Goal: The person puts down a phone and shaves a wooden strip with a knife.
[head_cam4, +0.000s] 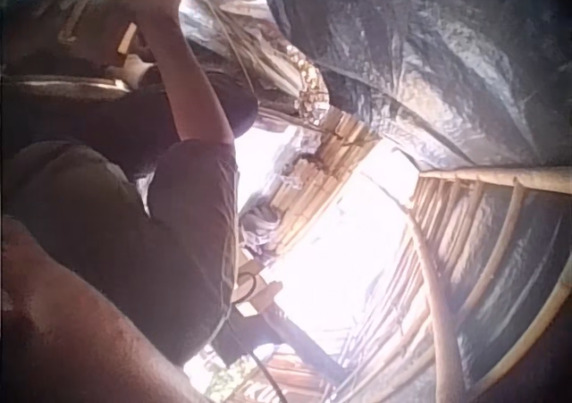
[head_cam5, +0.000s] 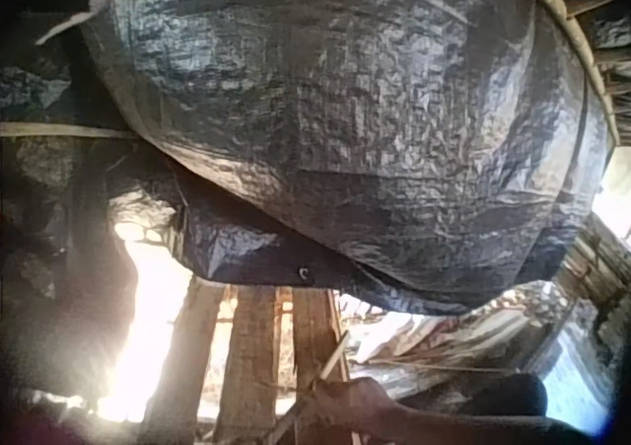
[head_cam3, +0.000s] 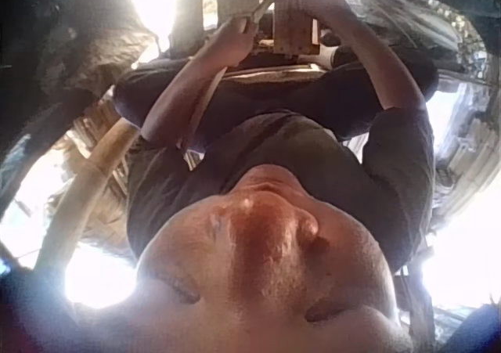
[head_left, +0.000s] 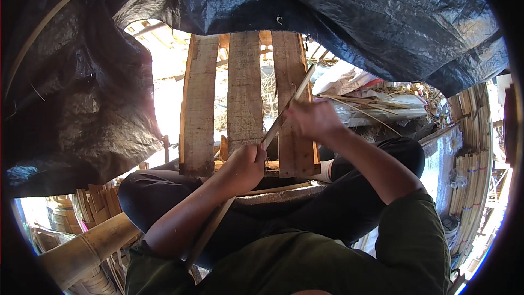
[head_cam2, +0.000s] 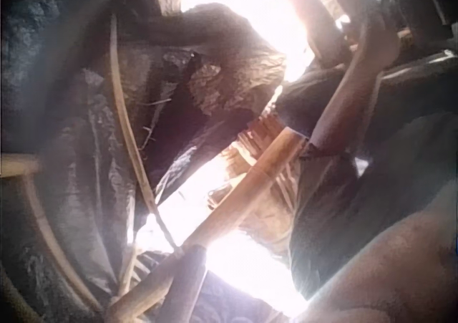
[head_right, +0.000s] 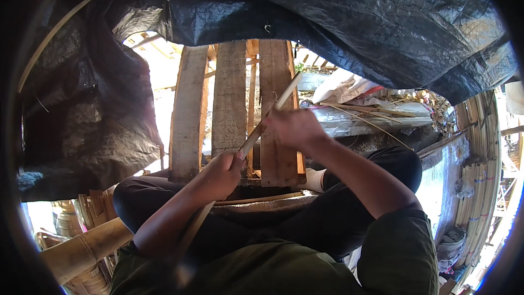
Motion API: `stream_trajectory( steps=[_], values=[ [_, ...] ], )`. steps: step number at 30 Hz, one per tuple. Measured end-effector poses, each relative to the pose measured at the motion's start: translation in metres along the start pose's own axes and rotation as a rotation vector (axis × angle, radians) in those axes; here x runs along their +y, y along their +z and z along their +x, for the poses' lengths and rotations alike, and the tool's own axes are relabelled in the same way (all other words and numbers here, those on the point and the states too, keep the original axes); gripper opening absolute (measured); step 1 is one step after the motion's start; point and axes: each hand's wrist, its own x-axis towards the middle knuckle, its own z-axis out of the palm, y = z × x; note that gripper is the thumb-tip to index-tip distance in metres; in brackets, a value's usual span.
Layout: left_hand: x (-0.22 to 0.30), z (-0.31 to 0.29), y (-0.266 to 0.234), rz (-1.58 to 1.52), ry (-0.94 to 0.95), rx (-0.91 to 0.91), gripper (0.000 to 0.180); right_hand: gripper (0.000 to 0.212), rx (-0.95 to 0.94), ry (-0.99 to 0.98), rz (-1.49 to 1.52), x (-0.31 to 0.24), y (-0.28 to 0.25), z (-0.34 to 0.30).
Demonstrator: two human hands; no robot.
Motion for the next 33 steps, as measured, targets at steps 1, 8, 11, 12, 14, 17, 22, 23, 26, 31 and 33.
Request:
stream_trajectory(
  steps=[1,8,11,12,14,17,22,23,26,31,33],
  values=[
    [0.002,-0.002,0.0,-0.007,-0.005,0.003,0.045,0.029,-0.102,0.115,-0.054,0.012,-0.004,0.009],
    [-0.004,-0.002,0.0,0.004,-0.018,-0.013,0.045,0.03,-0.079,0.144,-0.076,0.023,0.008,0.008],
    [-0.005,-0.006,0.003,0.005,0.038,0.008,0.046,0.02,-0.125,0.151,-0.123,0.05,0.011,0.011],
    [-0.007,-0.004,0.003,-0.018,0.007,-0.004,0.046,0.02,-0.102,0.263,-0.125,0.061,0.001,0.015],
    [-0.007,-0.002,0.003,-0.04,-0.019,-0.017,0.046,0.024,-0.102,0.328,-0.087,0.058,0.002,0.013],
    [-0.01,-0.002,0.002,-0.096,-0.109,-0.082,0.042,0.027,-0.33,0.119,-0.042,0.011,-0.017,0.011],
    [-0.003,-0.007,-0.001,-0.113,-0.078,-0.099,0.043,0.021,-0.135,0.263,-0.15,0.085,-0.006,0.016],
    [0.003,-0.008,-0.003,-0.112,-0.075,-0.1,0.043,0.021,-0.141,0.184,-0.174,0.082,-0.007,0.014],
    [0.005,-0.01,-0.004,-0.073,-0.166,-0.081,0.047,0.019,-0.301,0.127,-0.069,0.034,-0.02,0.014],
    [-0.01,-0.009,0.001,-0.084,-0.057,-0.086,0.041,0.025,-0.081,0.274,-0.127,0.084,-0.008,0.015],
    [-0.008,-0.008,0.0,-0.098,-0.106,-0.098,0.041,0.026,-0.152,0.228,-0.131,0.075,-0.012,0.02]
  ],
)
